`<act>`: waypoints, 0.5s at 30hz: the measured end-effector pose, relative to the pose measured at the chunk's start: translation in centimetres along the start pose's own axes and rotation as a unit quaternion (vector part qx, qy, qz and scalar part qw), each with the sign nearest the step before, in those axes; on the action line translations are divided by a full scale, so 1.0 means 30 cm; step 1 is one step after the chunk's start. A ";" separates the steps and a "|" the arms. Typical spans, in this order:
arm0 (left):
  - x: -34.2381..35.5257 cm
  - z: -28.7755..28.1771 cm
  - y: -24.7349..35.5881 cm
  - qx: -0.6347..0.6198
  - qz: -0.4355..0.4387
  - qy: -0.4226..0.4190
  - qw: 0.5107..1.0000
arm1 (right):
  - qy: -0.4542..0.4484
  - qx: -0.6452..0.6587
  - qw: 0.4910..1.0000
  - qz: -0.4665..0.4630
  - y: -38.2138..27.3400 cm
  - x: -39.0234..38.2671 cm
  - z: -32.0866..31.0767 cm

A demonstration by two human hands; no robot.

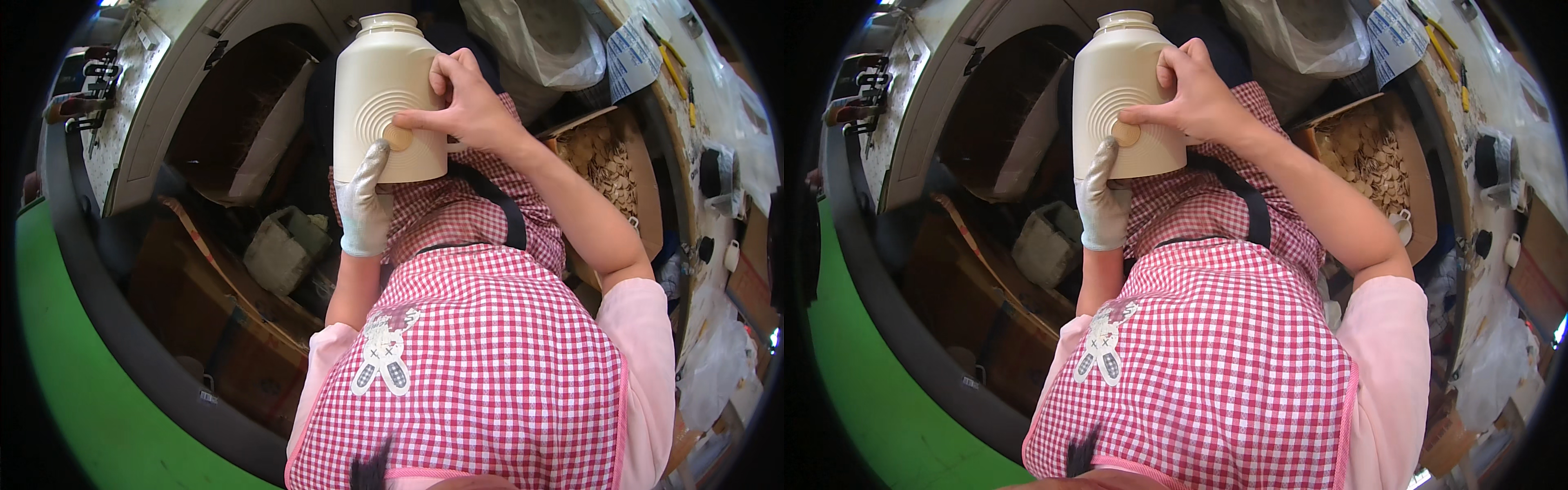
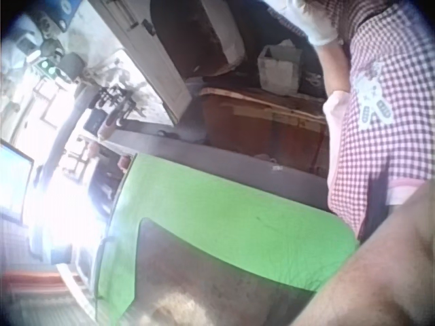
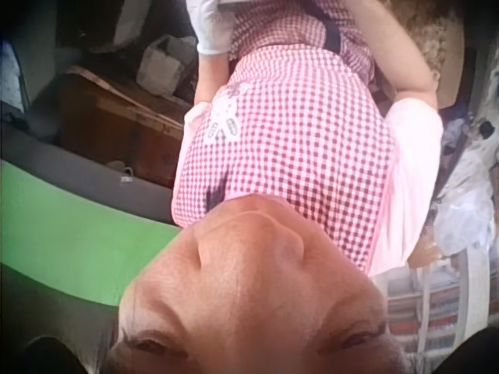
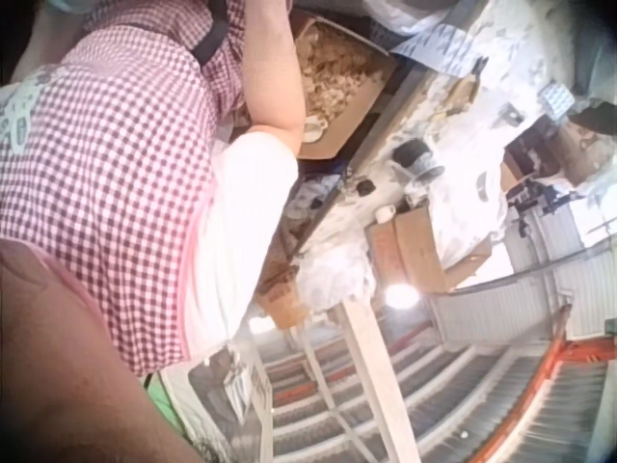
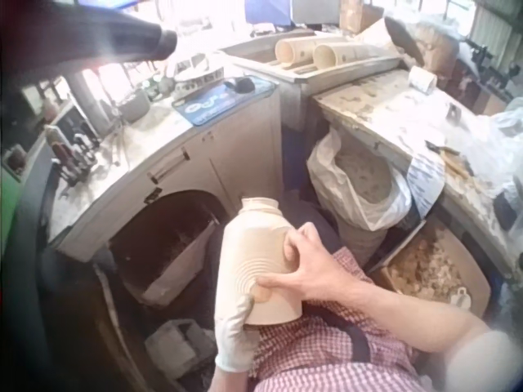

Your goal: The person repeatedly handles a white ceramic pitcher, using a small tool to smooth the interior rim and a sanding pad to finish the exterior. They place the pitcher on a machine, retrieve it, and continue smoothing and sanding.

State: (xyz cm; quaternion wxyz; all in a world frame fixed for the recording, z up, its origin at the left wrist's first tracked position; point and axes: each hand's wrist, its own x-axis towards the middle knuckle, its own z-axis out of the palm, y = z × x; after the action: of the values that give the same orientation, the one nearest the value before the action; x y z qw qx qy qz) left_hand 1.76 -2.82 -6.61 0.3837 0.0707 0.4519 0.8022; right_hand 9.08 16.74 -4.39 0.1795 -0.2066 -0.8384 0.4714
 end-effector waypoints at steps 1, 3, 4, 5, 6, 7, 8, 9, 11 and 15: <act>0.001 -0.001 0.006 0.114 0.057 -0.026 0.992 | -0.026 0.003 0.999 0.033 -0.003 -0.001 -0.015; -0.001 0.004 0.009 0.328 0.181 -0.086 0.923 | -0.062 0.032 0.997 0.039 -0.004 -0.008 -0.047; -0.002 0.011 0.005 0.254 0.127 -0.060 0.957 | -0.067 -0.012 0.997 0.047 -0.002 -0.009 -0.055; -0.005 0.018 -0.003 0.182 0.082 -0.031 0.979 | -0.066 -0.027 0.996 0.045 0.001 -0.012 -0.058; -0.008 0.022 -0.007 0.113 0.027 -0.009 0.993 | -0.063 -0.041 0.996 0.043 0.005 -0.014 -0.055; -0.010 0.025 -0.013 0.140 0.055 -0.002 0.989 | -0.059 -0.055 0.996 0.039 0.012 -0.013 -0.049; -0.010 0.023 -0.016 0.170 0.075 -0.004 0.983 | -0.047 -0.082 0.995 0.042 0.017 -0.014 -0.036; -0.008 0.017 -0.018 0.211 0.099 -0.005 0.973 | -0.040 -0.075 0.996 0.027 0.023 -0.011 -0.025; 0.001 -0.008 -0.018 0.161 0.049 -0.008 0.986 | -0.021 -0.077 0.997 0.012 0.037 -0.006 -0.009; 0.002 -0.054 -0.021 0.375 0.182 -0.079 0.906 | -0.049 -0.036 0.998 0.034 0.048 0.000 -0.041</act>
State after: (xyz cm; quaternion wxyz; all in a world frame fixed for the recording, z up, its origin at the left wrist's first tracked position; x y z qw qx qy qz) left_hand 1.32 -3.68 -8.07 0.2107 0.3538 0.6666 0.6214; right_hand 9.94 18.32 -5.02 0.1148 -0.2177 -0.8550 0.4566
